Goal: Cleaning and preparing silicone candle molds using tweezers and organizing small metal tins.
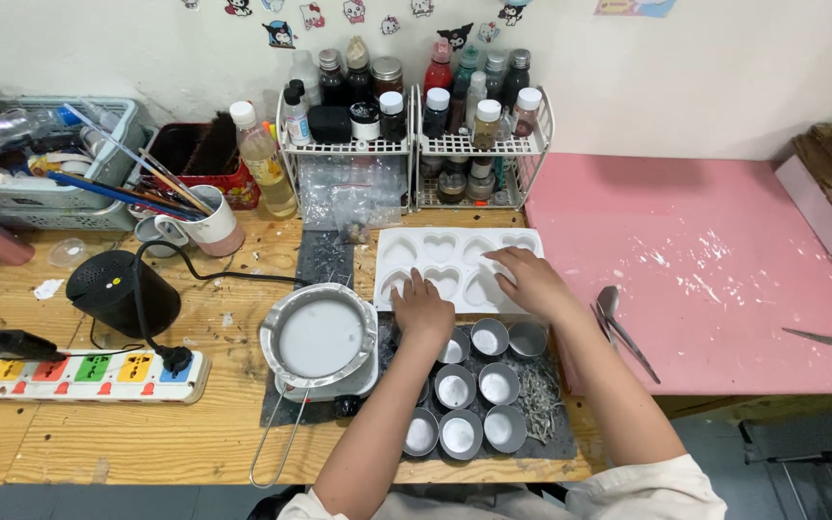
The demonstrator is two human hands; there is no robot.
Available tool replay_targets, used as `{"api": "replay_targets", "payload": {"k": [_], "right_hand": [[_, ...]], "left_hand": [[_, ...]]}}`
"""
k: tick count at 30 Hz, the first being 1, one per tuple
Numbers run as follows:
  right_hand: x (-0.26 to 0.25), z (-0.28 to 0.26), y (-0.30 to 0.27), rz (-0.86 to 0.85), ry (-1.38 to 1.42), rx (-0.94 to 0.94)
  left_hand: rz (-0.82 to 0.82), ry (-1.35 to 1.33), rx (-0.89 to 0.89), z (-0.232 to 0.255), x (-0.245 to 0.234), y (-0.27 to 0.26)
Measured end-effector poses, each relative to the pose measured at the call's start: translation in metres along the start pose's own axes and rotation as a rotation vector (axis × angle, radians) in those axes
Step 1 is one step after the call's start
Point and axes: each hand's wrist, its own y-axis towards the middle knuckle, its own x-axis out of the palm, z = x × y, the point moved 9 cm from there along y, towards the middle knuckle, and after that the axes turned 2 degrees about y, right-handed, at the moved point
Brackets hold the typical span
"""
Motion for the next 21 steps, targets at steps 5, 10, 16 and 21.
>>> {"api": "replay_targets", "payload": {"k": [5, 10, 16, 21], "right_hand": [[0.061, -0.014, 0.079, 0.047, 0.143, -0.202], [0.127, -0.014, 0.157, 0.005, 0.178, -0.251], [0.145, 0.006, 0.184, -0.075, 0.301, 0.033], [0.132, 0.007, 0.171, -0.066, 0.477, 0.017]], "left_hand": [[0.018, -0.033, -0.008, 0.002, -0.006, -0.007], [0.011, -0.078, -0.003, -0.001, -0.007, -0.006], [-0.019, -0.070, 0.004, 0.000, 0.006, 0.004], [0.038, -0.086, 0.012, 0.002, 0.008, 0.006]]}}
